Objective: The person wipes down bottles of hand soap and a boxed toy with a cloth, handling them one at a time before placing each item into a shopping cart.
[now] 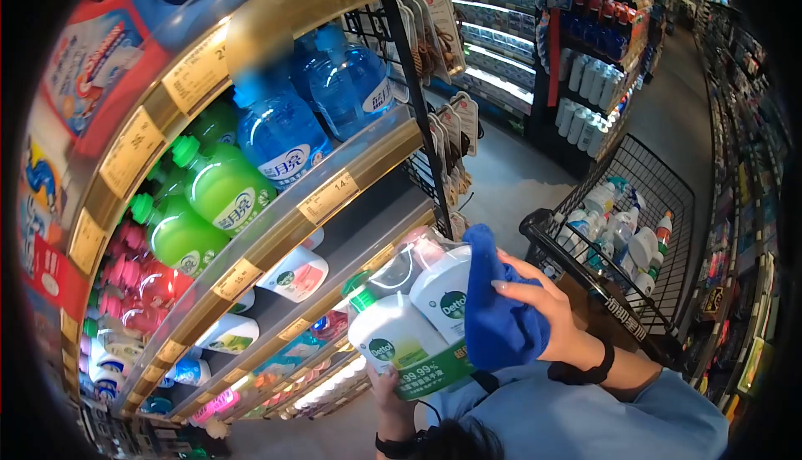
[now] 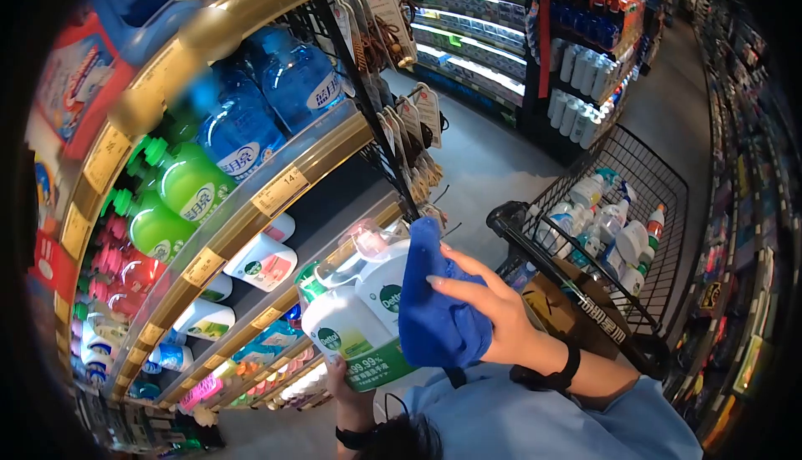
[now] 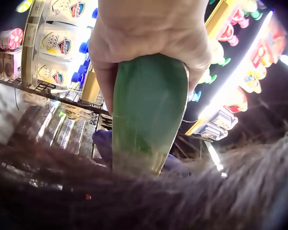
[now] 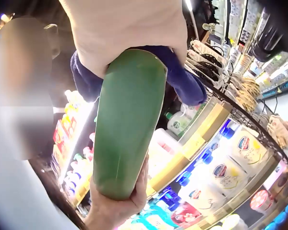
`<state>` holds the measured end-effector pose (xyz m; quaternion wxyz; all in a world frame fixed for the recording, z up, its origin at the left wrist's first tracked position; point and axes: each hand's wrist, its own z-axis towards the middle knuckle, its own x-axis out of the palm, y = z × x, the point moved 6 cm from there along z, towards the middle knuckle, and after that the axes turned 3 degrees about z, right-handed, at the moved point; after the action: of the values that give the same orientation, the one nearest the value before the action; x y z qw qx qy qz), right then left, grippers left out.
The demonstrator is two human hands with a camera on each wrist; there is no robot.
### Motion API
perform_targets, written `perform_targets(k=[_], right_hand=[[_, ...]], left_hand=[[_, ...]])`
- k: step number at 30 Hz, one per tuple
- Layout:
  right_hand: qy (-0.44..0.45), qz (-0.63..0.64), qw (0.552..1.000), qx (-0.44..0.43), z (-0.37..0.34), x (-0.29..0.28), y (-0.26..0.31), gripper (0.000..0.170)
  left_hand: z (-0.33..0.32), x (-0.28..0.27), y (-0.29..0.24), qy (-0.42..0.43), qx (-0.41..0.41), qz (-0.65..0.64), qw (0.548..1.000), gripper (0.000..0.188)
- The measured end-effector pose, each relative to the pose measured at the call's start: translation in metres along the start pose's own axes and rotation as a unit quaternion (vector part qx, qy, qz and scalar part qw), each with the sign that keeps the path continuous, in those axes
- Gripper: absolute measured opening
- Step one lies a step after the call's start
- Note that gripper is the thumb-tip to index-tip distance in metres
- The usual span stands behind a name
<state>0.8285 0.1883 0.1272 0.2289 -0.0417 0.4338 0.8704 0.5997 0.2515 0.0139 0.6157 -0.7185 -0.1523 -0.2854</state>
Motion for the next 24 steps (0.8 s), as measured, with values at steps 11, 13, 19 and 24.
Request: perform_targets(k=[11,13,19,24], right_hand=[[0.049,0.324,0.923,0.204,-0.061,-0.050,0.019,0.069],[0.067,0.450,0.837,0.304,-0.084,-0.049,0.027,0.074],[0.042,0.557,0.752,0.350,-0.131,-0.062,0.040,0.070],[0.018,0.673,0.620,0.403,-0.151,-0.067,0.037,0.071]], left_hand=[[-0.086,0.044,0.041,0.070,0.012,-0.050,0.996,0.060],[-0.108,0.050,0.045,0.076,0.025,-0.017,0.997,0.062],[-0.158,0.056,0.057,0.064,0.025,0.004,0.998,0.068],[-0.183,0.083,0.017,0.164,0.099,-0.031,0.981,0.071]])
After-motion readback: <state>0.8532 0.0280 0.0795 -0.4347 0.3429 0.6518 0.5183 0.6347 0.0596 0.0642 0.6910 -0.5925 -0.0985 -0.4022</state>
